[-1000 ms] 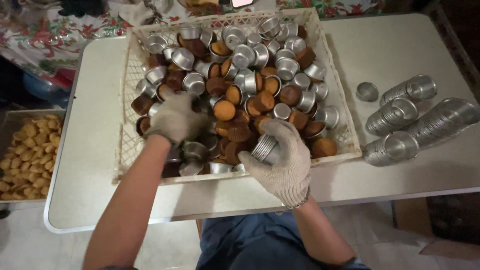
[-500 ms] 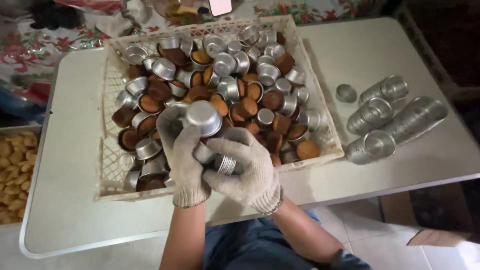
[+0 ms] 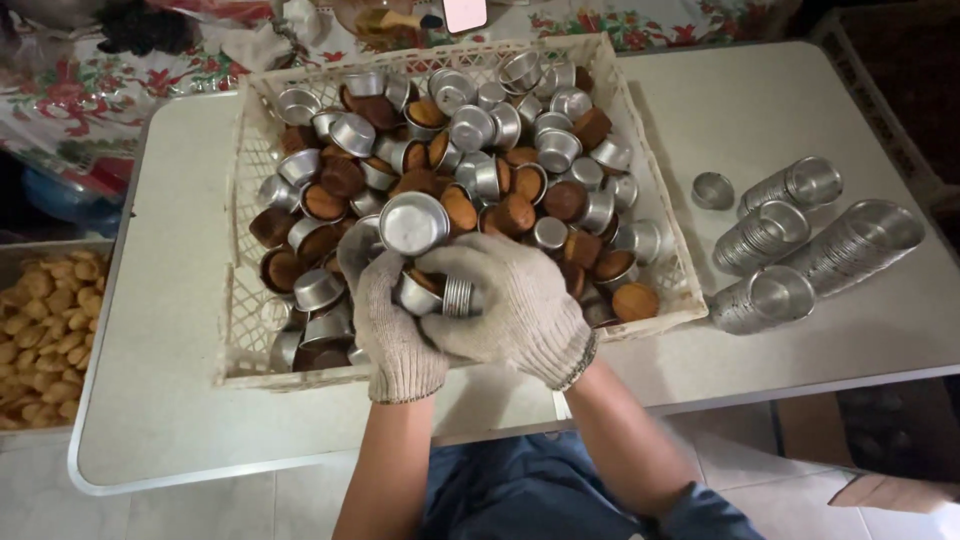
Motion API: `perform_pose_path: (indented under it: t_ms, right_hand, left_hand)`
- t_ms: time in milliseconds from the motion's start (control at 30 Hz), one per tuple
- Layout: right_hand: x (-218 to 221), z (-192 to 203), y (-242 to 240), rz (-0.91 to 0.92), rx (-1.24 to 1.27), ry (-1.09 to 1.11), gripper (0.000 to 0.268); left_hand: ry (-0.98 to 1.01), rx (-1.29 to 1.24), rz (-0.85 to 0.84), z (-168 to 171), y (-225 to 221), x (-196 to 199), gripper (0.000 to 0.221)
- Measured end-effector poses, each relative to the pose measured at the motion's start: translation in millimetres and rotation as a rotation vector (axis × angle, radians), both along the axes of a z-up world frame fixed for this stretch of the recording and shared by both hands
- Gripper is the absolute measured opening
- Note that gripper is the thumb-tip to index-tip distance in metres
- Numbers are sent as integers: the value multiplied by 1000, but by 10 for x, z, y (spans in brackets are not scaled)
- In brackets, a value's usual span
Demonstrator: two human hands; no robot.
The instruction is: Removing small baked cakes from metal molds and stacking the empty molds
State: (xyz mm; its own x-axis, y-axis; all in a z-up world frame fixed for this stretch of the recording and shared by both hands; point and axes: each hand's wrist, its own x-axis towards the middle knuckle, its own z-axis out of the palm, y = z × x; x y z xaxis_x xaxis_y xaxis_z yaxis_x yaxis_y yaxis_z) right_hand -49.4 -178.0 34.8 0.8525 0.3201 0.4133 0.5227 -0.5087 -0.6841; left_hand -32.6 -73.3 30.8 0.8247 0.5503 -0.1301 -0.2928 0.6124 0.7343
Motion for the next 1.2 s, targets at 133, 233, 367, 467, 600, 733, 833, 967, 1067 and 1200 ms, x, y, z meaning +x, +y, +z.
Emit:
perform_pose_path:
  t_ms: [133, 233, 367, 467, 600, 733, 833, 967, 1067, 1200]
  right_hand:
    - [-30, -47, 157, -157, -154, -118, 46]
    - [21, -130, 151, -202, -53, 102, 42]
    - [-41, 156, -92, 31, 219, 535, 44]
    - [98, -48, -196, 112, 260, 642, 54]
    - [-61, -134, 36, -137, 253, 441, 50]
    - [-201, -187, 37, -234, -4, 121, 51]
    - [-144, -179, -12, -163, -49, 211, 60]
    - [-153, -111, 26, -261, 37, 193, 60]
    - [-284, 63, -126, -486, 4, 65, 45]
    - [-128, -138, 5, -600, -230, 225, 55]
  left_hand:
    - [-71, 106, 59, -14, 24, 27, 59]
    - [-122, 182, 95, -15, 9, 42, 56]
    - [-187, 296, 157, -40, 51, 11, 52]
    - [-241, 357, 178, -36, 54, 78, 50]
    - [-290, 416, 206, -59, 49, 108, 47]
    - [-353, 532, 259, -75, 58, 153, 44]
    - [-401, 615, 286, -85, 42, 143, 42]
    - [-490, 720, 319, -102, 42, 96, 39]
    - [-549, 794, 347, -94, 80, 130, 37]
    - [-579, 885, 377, -121, 60, 162, 36]
